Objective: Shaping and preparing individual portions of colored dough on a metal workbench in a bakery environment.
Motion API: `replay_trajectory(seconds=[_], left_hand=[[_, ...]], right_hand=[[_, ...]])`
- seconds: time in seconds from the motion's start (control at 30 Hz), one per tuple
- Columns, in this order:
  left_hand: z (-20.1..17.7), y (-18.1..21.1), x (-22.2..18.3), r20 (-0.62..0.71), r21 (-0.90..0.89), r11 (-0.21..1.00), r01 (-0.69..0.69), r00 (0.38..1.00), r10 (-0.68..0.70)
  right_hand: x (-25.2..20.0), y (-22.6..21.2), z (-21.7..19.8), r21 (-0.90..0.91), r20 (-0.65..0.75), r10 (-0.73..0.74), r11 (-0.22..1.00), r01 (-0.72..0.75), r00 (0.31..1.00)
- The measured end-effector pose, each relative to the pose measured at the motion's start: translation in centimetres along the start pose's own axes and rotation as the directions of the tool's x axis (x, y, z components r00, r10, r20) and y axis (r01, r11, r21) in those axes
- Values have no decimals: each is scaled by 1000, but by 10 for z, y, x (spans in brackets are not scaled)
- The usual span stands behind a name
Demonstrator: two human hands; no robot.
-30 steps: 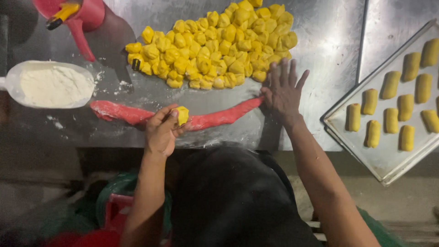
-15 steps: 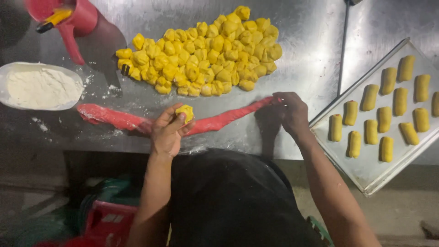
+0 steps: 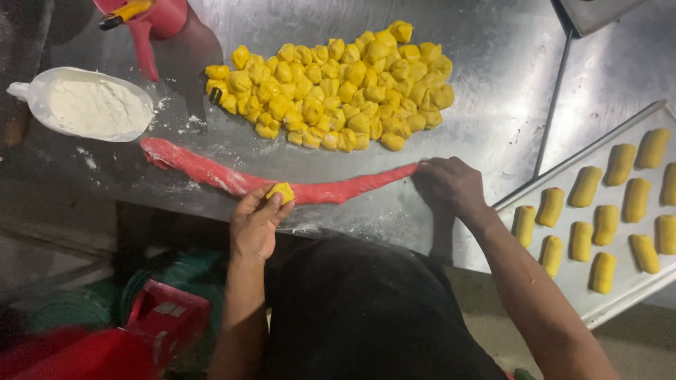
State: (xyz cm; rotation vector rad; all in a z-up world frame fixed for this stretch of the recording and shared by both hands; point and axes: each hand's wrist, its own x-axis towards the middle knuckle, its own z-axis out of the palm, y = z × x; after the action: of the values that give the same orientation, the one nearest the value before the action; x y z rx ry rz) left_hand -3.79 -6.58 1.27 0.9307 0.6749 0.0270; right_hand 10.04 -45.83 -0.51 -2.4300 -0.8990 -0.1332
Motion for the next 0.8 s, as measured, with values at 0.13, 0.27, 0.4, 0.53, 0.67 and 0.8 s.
replay_trajectory(seconds=[0.13,0.27,0.4,0.53,0.67,0.8], left_hand=[[4,2,10,36,15,1000,-8,999,7],[9,-6,35,103,134,990,-51,994,37],[49,-15,51,123,256,967,11,991,-44],[118,-42,53,233,219,968,121,957,-172],[176,-52,18,537,323,932,165,779,-324],[193,-61,1,667,294,943,156,673,-320]], right_hand=[[16,-15,-28,-92,139,-29,995,43,990],[-13,3,-40,-255,153,511,847,-466,846],[-12,-43,-75,651,206,768,355,-670,607],[-4,-97,-53,837,130,775,249,-487,619],[-11,-121,-31,770,39,797,360,-526,602],[-18,-121,-55,922,146,815,94,-376,560]])
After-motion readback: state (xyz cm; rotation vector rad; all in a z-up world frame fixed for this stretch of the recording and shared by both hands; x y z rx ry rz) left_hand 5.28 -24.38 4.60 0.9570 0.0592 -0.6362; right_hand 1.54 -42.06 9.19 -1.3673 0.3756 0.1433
